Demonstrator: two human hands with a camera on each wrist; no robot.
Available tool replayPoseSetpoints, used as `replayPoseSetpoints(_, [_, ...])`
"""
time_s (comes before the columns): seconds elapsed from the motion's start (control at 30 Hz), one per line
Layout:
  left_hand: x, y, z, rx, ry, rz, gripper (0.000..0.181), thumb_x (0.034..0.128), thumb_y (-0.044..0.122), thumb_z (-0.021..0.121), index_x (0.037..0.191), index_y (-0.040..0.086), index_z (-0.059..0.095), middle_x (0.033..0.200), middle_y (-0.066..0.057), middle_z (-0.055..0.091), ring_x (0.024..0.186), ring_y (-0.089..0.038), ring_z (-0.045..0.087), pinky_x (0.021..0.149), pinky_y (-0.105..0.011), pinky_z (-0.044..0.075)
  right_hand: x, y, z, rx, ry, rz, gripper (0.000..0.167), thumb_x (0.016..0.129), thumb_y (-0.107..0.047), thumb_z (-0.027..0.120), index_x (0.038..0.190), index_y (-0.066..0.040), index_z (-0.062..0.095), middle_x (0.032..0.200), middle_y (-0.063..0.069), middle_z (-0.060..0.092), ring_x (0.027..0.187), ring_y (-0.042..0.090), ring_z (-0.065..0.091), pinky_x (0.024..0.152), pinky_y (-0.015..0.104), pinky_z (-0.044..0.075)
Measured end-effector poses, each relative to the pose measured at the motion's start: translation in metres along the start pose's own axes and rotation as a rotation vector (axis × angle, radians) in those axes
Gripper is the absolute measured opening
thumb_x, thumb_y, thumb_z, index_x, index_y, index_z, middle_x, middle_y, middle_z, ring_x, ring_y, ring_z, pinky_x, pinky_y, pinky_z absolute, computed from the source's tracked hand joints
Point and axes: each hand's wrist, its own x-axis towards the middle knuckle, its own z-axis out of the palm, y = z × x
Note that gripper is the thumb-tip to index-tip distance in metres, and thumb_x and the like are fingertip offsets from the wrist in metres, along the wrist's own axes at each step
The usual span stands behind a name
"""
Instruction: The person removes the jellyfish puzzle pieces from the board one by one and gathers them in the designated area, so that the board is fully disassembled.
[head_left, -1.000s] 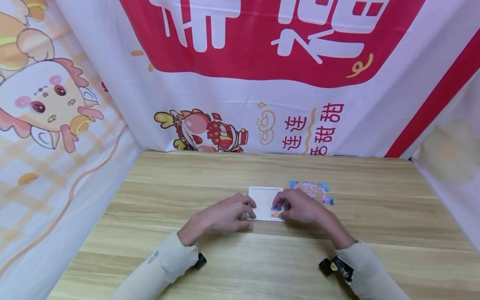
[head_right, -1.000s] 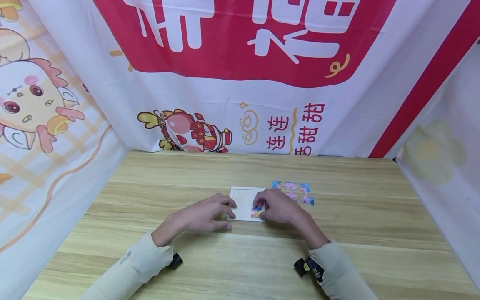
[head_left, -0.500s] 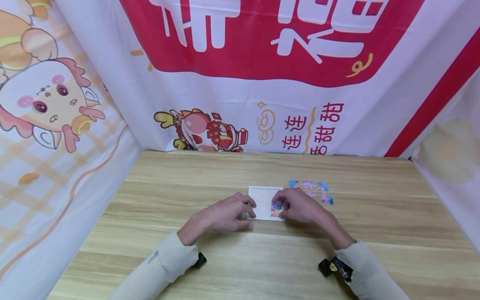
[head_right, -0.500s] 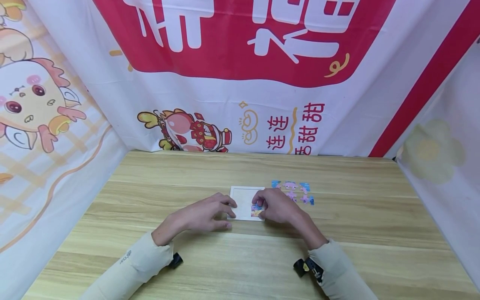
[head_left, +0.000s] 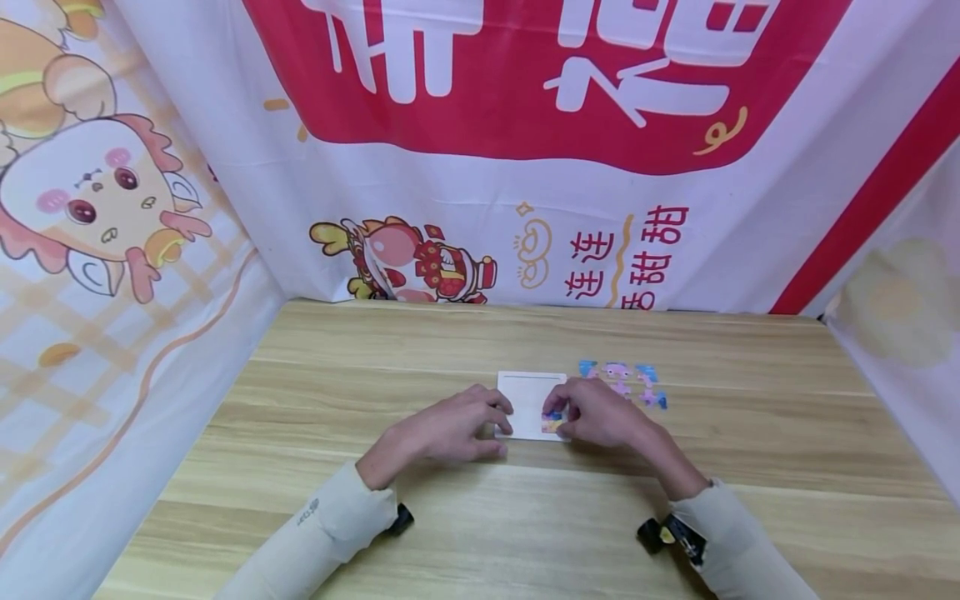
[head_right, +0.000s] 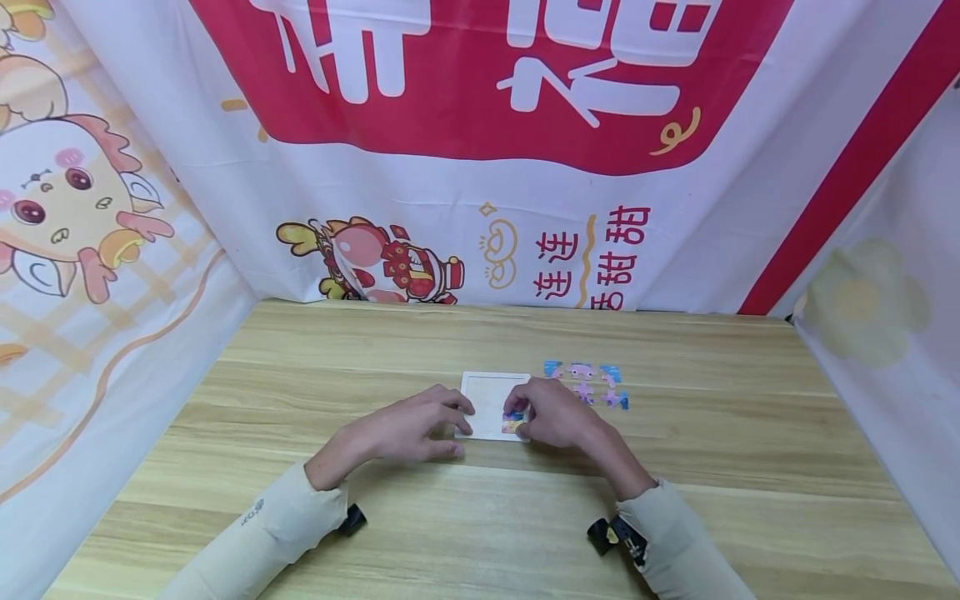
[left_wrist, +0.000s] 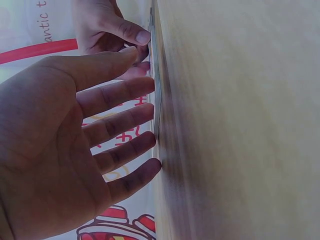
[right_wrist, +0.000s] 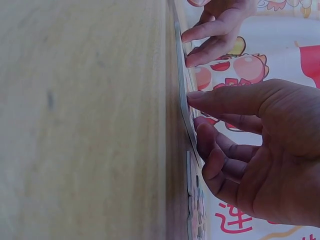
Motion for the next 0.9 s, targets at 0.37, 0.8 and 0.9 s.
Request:
replayPoseSetpoints(0.37, [0.002, -0.001, 0.002, 0.004, 0.002, -0.002, 0.029, 0.1034, 0.038, 0.073, 0.127, 0.021, 0.079, 0.152, 0.002, 0.06, 0.141, -0.019, 0.052, 0.121, -0.042, 0.047, 0.003, 0.0, 0.003, 0.034, 0.036, 0.03, 0.033, 0.087, 0.002, 0.083, 0.117, -0.011, 0.076, 0.094, -0.001, 0.068, 0.083, 0.014, 0.059, 0.075, 0.027, 0.052])
replayPoseSetpoints(0.8, [0.001, 0.001, 0.0, -0.002, 0.001, -0.008, 0.03, 0.1033, 0.037, 0.073, 0.128, 0.021, 0.078, 0.152, 0.002, 0.06, 0.14, -0.019, 0.052, 0.12, -0.042, 0.047, -0.003, 0.001, -0.004, 0.07, 0.031, -0.017, 0.015, 0.101, -0.003, 0.069, 0.107, -0.016, 0.074, 0.091, -0.002, 0.071, 0.082, 0.014, 0.06, 0.072, 0.028, 0.054])
replayPoseSetpoints(0.9, [0.001, 0.001, 0.0, -0.003, -0.003, -0.014, 0.03, 0.1031, 0.038, 0.073, 0.128, 0.021, 0.078, 0.153, 0.002, 0.06, 0.141, -0.019, 0.052, 0.12, -0.042, 0.047, -0.008, 0.004, -0.011, 0.104, 0.032, -0.024, 0.016, 0.103, -0.004, 0.067, 0.108, -0.017, 0.074, 0.093, -0.001, 0.07, 0.083, 0.017, 0.06, 0.07, 0.029, 0.054])
